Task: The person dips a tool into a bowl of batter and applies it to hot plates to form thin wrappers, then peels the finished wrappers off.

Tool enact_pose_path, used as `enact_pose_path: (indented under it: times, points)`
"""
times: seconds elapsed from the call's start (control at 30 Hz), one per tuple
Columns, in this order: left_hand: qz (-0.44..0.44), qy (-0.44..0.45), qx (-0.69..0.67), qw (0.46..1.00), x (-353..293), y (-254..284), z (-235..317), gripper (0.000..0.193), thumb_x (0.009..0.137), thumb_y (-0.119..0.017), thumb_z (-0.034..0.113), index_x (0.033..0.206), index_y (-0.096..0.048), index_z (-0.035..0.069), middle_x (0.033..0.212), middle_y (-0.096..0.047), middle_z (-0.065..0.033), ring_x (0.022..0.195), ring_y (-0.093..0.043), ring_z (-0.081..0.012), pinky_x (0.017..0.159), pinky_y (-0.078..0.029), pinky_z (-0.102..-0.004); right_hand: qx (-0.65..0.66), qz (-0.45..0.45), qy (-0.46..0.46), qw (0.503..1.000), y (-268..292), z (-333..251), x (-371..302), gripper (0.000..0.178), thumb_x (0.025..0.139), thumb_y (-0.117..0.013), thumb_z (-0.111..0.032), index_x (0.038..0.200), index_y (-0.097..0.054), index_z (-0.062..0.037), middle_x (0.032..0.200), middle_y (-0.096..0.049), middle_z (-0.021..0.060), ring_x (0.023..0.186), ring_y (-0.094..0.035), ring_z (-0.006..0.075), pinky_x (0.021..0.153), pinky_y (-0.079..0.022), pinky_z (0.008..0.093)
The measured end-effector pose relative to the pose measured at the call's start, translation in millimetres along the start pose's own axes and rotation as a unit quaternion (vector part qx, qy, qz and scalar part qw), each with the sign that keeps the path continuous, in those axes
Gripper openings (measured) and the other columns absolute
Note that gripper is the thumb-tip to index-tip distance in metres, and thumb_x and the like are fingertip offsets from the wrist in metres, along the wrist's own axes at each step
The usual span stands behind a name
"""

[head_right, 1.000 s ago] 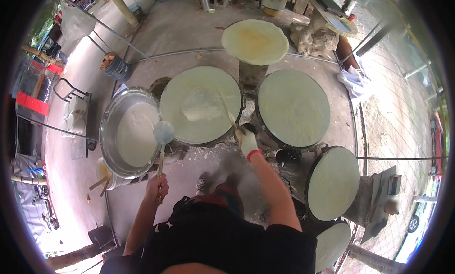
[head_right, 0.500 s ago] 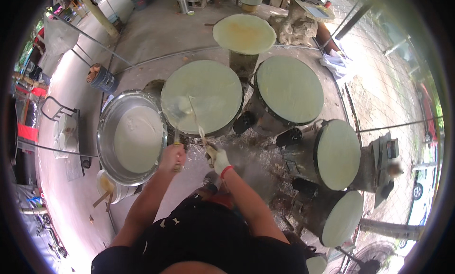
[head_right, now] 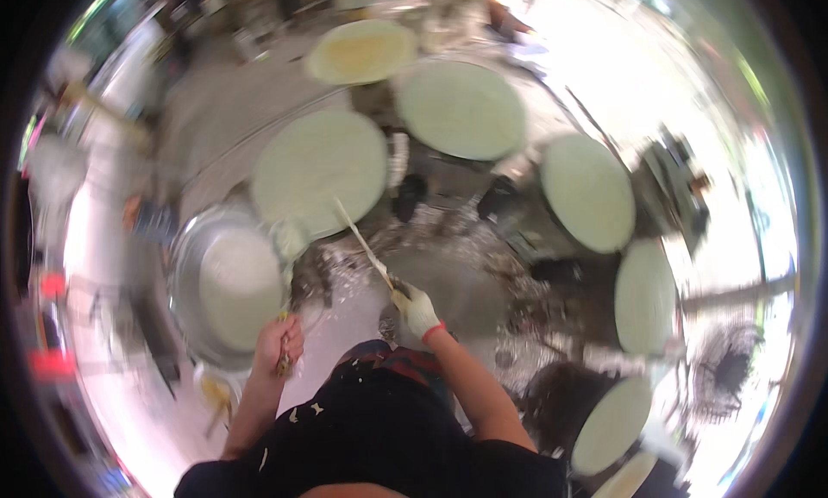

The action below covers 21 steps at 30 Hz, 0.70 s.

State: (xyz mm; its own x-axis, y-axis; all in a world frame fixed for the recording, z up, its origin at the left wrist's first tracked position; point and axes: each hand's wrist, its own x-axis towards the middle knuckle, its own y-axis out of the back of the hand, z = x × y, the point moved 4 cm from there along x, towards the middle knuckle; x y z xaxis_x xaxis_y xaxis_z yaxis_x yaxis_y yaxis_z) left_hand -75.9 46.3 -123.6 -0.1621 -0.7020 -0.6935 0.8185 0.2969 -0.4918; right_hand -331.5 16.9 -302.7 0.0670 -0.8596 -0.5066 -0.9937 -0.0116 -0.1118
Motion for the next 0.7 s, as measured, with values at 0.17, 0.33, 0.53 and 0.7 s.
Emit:
enact_pose_path:
  times: [0.17, 0.33, 0.53, 0.7]
  points:
    - [-0.057, 0.107, 0.097, 0.988, 13, -32, -53, 0.010, 0.092, -0.048, 0.013, 0.084, -0.047, 0.006, 0.061, -0.041, 0.0008, 0.039, -0.032, -0.0064, 0.031, -0.027, -0.0210, 0.044, 0.285, 0.046, 0.957, 125, 57, -128, 0.050, 0.084, -0.063, -0.020, 0.129, -0.050, -0.0029, 0.083, -0.058, 0.0013, 0.070, -0.049, 0.0084, 0.063, -0.042, 0.0253]
    - [-0.169, 0.225, 0.163, 0.946, 5, -139, -128, 0.013, 0.095, -0.043, 0.013, 0.098, -0.050, 0.003, 0.065, -0.041, 0.0005, 0.040, -0.034, -0.0051, 0.031, -0.029, -0.0196, 0.178, 0.507, 0.055, 0.841, 231, 100, -290, 0.042, 0.080, -0.064, -0.022, 0.116, -0.057, -0.0013, 0.076, -0.059, 0.0042, 0.064, -0.049, 0.0117, 0.060, -0.042, 0.0274]
    - [-0.314, 0.301, 0.241, 0.868, -50, -266, -251, 0.018, 0.096, -0.039, 0.012, 0.105, -0.049, 0.000, 0.067, -0.041, -0.0013, 0.042, -0.035, -0.0053, 0.032, -0.032, -0.0186, 0.187, 0.856, -0.067, 0.478, 337, 240, -528, 0.034, 0.078, -0.059, -0.028, 0.096, -0.065, 0.0005, 0.069, -0.063, 0.0158, 0.066, -0.063, 0.0218, 0.062, -0.048, 0.0344]
    - [-0.328, 0.354, 0.283, 0.829, -110, -323, -360, 0.016, 0.095, -0.039, 0.009, 0.104, -0.047, -0.002, 0.066, -0.040, -0.0015, 0.041, -0.033, -0.0049, 0.032, -0.029, -0.0192, 0.252, 0.878, -0.039, 0.405, 410, 338, -664, 0.034, 0.077, -0.056, -0.019, 0.106, -0.062, -0.0022, 0.079, -0.066, 0.0129, 0.072, -0.063, 0.0212, 0.068, -0.048, 0.0327]
